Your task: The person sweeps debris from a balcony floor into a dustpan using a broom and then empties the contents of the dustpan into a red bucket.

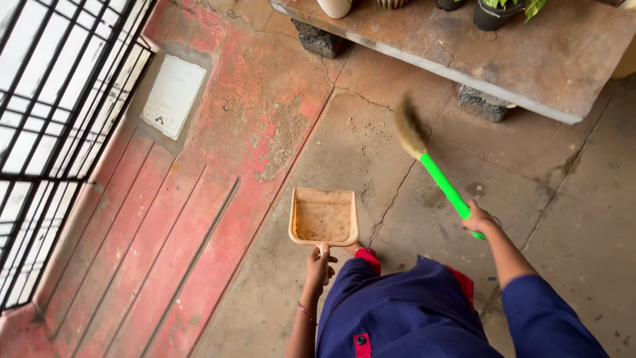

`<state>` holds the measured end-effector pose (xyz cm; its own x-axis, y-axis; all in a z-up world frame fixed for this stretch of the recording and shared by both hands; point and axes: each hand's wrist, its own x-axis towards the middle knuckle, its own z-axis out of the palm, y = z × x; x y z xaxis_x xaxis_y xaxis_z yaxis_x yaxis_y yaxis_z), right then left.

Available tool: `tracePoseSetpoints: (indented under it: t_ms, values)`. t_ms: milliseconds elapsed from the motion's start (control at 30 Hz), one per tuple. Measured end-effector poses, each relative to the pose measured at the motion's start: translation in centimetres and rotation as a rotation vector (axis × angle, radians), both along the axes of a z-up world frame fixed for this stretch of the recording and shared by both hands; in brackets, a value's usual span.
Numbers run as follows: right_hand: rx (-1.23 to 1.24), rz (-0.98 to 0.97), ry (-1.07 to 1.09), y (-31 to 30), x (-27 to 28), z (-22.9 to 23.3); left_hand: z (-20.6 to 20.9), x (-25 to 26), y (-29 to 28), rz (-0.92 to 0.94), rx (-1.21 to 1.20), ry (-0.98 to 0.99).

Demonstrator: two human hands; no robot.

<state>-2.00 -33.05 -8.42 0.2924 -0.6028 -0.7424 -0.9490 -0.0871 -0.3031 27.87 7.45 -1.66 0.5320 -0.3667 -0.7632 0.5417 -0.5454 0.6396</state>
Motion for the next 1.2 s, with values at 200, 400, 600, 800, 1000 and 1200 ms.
tracePoseSetpoints:
  t_ms: [200, 400, 600, 800, 1000, 1200]
  values:
    - [0.075, -0.298, -0.088, 6.2, 0.5, 5.8, 0.5, 9.7, 0.4, -0.085, 0.042, -0.021]
    - [-0.015, -0.467, -0.152, 2.7, 7.5, 3.3, -0.5, 12.9, 0.3, -0.098, 0.099, -0.019]
    - [0.062, -0.615, -0.193, -9.9, 18.6, -4.8, -2.4, 13.1, 0.6, -0.118, 0.194, -0.007]
    - [0.047, -0.113, 0.163, -9.4, 21.4, -6.7, -4.3, 13.3, -0.1, -0.041, 0.242, 0.083]
    - [0.045, 0.228, 0.305, -4.5, 17.3, -2.3, -4.2, 14.1, -3.1, -0.039, 0.169, 0.089]
    - [0.092, 0.016, 0.189, 0.7, 9.2, 5.5, -2.3, 15.5, -5.5, -0.015, 0.119, 0.094]
